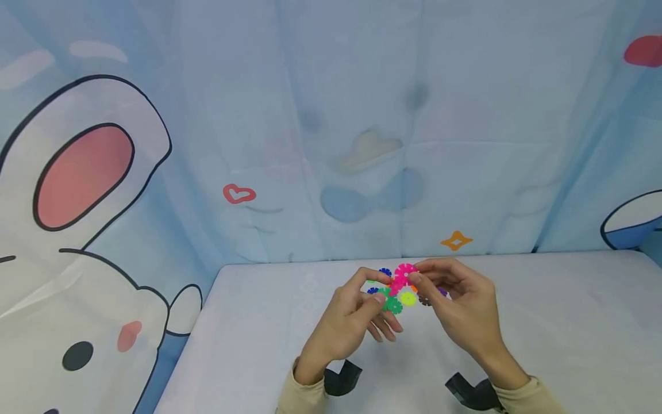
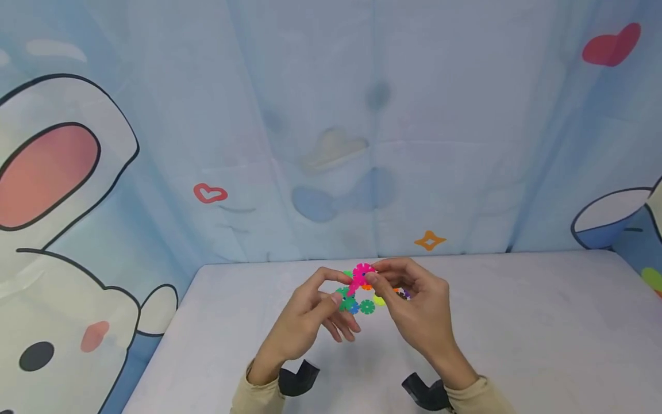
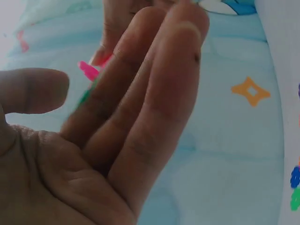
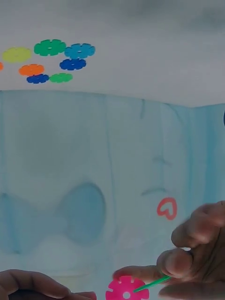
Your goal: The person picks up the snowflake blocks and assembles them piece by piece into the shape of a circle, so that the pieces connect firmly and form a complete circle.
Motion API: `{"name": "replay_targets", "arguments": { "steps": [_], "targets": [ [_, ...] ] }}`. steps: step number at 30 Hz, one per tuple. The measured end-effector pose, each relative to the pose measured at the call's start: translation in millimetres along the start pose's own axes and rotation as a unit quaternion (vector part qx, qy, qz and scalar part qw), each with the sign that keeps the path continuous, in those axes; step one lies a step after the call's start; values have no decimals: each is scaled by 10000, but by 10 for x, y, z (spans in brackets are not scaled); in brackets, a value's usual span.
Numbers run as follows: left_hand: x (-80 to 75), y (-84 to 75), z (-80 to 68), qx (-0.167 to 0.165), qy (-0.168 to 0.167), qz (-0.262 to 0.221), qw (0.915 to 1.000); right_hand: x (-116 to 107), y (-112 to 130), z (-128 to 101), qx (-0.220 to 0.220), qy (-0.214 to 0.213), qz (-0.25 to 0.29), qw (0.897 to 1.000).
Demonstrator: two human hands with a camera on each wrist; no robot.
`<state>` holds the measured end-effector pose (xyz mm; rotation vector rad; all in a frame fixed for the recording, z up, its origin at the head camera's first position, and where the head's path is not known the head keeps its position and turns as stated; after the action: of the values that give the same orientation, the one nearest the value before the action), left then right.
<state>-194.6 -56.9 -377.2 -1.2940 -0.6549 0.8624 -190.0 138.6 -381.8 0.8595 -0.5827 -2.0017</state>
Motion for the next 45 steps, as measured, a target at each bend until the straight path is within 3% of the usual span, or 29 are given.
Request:
{"name": "replay_targets", "arguments": {
  "steps": [4,10,15,19,23,26,31,36,41,45],
  "targets": [
    [-56,42,22,-387,20,-344,9987,109,-21,11,21,113,-13,9999],
    [-117,132,70,-540,-236,-411,9974,272,-29,14,-313,560,187,9978],
    [-225,143,84,-412,-749,-394,9956,307,-118,52,-399,784,7,9961],
    [-412,130,58,-251,-1286,-453,9903,322,-372,132,-67,1218,-506,9912],
    [-586,133,17,-141,-1726,-601,9831,497,-724,160,431,2091,-1264,9687],
    [-643,146,-4,-144,-1822,-753,9803,726,-939,157,438,2642,-1805,9464],
    [-607,172,6,-153,-1604,-945,9824,1063,-1135,202,134,3191,-2297,9194],
    [-510,172,40,-117,-1366,-1047,9850,1220,-1209,286,80,3570,-2646,8958],
    [-442,163,47,-131,-1316,-1196,9840,1299,-1290,331,178,3709,-2829,8843],
    [-418,142,54,-77,-1268,-1265,9838,1322,-1365,354,337,3744,-2829,8824]
  ]
}}
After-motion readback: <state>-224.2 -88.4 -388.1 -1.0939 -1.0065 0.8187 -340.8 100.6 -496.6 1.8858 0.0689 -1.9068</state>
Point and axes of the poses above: each hand's wrist, its own z-axis towards the middle knuckle, its own x-axis out of the palm, y = z × x, the point moved 3 cm from there along z, towards the middle knuckle, and after that the axes turned 12 degrees about -z, right-handed, at the moved point
